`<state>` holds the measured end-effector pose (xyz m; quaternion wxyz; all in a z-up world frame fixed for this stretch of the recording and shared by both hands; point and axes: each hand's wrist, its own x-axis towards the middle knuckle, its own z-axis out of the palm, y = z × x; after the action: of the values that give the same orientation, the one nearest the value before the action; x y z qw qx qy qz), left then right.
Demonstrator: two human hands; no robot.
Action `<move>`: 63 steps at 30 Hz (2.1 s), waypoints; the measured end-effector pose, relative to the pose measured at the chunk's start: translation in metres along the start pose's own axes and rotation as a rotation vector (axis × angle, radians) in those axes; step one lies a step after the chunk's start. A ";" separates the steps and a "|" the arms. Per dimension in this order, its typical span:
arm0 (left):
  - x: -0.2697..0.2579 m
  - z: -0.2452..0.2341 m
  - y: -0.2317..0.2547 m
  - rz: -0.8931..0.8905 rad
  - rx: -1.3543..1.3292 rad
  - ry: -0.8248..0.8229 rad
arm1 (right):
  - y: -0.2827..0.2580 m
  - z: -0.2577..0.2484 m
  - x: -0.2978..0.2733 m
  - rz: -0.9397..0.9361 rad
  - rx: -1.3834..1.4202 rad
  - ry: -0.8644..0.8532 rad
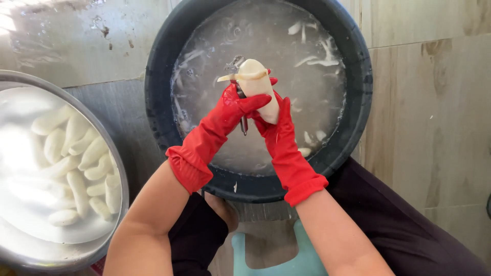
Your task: Peeling long white radishes with a hand peeler and placing them into a basin of water.
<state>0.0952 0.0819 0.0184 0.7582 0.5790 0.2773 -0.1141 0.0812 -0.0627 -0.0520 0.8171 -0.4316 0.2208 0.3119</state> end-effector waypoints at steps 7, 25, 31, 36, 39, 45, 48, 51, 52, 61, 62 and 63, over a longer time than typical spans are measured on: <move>-0.004 0.006 0.015 0.098 -0.089 0.018 | -0.005 -0.003 -0.005 0.122 -0.001 0.244; 0.007 -0.056 -0.038 -0.283 0.239 0.037 | 0.044 -0.072 -0.006 0.286 -0.130 0.179; -0.035 -0.084 -0.031 -0.182 0.317 0.017 | 0.034 -0.040 -0.014 0.134 -0.472 0.155; -0.113 -0.127 -0.043 -0.057 -0.018 0.171 | 0.027 0.004 -0.036 0.133 -0.332 0.118; -0.156 -0.157 -0.079 0.040 -0.391 0.297 | 0.039 -0.006 -0.034 0.100 -0.237 -0.137; -0.234 -0.264 -0.158 0.280 -0.887 0.941 | 0.050 -0.055 -0.047 -0.114 -1.000 -0.220; -0.258 -0.342 -0.227 0.187 -0.832 1.319 | 0.049 -0.071 -0.075 -0.057 -1.314 -0.234; -0.255 -0.412 -0.301 0.022 -0.808 1.483 | 0.050 -0.060 -0.116 0.144 -1.589 -0.199; -0.256 -0.419 -0.318 -0.071 -0.707 1.432 | 0.056 -0.069 -0.121 0.169 -1.660 -0.208; -0.360 -0.316 -0.274 0.036 0.220 1.297 | 0.109 -0.156 -0.114 -0.368 -2.310 -0.544; -0.374 -0.294 -0.273 0.089 0.336 1.269 | 0.107 -0.154 -0.117 -0.391 -2.295 -0.536; -0.377 -0.287 -0.309 0.084 0.331 1.265 | 0.109 -0.153 -0.117 -0.385 -2.301 -0.534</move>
<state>-0.4499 0.2025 -0.0754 0.3535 0.6538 0.6256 0.2372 -0.0921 -0.1825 -0.1210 0.0048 -0.8573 -0.4328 0.2788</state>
